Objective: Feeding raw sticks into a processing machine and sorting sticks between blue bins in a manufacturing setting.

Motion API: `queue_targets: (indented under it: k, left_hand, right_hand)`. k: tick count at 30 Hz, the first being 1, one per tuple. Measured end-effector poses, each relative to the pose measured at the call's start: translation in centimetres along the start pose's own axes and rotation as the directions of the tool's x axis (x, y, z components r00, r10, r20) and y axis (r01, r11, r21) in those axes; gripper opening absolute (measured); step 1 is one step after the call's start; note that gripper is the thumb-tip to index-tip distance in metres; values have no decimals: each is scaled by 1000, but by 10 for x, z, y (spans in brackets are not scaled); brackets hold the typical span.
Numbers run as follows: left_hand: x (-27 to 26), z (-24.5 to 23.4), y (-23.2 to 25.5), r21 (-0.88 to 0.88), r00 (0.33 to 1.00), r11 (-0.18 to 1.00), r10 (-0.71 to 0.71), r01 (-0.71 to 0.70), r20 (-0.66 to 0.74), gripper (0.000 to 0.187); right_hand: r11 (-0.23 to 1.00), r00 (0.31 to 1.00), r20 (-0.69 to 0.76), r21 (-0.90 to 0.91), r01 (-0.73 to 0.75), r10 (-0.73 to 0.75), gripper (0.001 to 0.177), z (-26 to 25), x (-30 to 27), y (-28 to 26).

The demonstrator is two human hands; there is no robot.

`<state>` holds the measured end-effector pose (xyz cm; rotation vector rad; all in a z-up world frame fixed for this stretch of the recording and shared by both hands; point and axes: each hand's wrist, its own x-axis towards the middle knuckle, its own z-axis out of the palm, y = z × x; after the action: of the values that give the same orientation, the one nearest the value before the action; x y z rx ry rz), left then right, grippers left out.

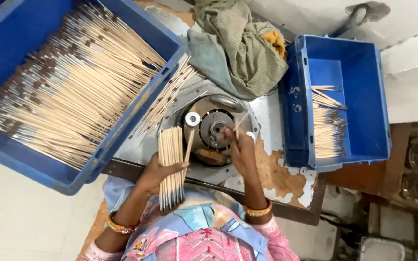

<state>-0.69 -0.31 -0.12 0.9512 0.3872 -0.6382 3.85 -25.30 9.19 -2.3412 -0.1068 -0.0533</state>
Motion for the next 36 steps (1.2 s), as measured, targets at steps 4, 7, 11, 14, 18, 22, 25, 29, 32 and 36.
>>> queue_targets:
  k: [4, 7, 11, 14, 18, 22, 25, 29, 32, 36]
  left_hand:
    - [-10, 23, 24, 133, 929, 948, 245, -290, 277, 48]
    - [0, 27, 29, 202, 845, 880, 314, -430, 433, 50]
    - [18, 6, -6, 187, 983, 966, 164, -176, 80, 46]
    - [14, 8, 5, 148, 987, 976, 158, -158, 6, 46]
    - [3, -5, -4, -55, 999, 998, 35, -37, -33, 45]
    - [4, -5, -2, -8, 997, 1000, 13, -13, -75, 43]
    - [-6, 14, 14, 139, 996, 989, 56, -46, -67, 42]
    - [-13, 30, 29, 360, 939, 868, 295, -342, 179, 41]
    - [1, 30, 41, 466, 751, 590, 544, -660, 374, 45]
    - [16, 10, 24, 258, 995, 963, 66, -83, 75, 46]
  right_hand:
    - [995, 991, 127, 83, -60, 49, 26, -9, -23, -50]
    - [988, 974, 180, 99, 121, -137, 24, -27, -31, -2]
    - [993, 991, -83, -68, 96, -102, 25, -40, -16, 8]
    - [936, 988, -121, -349, 49, -97, 27, -16, 7, 33]
    - [950, 1000, -3, -311, -10, 9, 25, 8, 7, 31]
    - [985, 990, -8, -100, 138, -140, 19, 10, 15, 20]
    - [985, 992, -38, 130, -116, 122, 21, 2, -8, -2]
    - [987, 992, 85, 122, -107, 97, 21, -4, -24, -24]
    - [985, 968, 183, -4, 173, -169, 23, -27, -19, -23]
    - [976, 997, -68, -213, -37, 23, 21, -23, -5, 3]
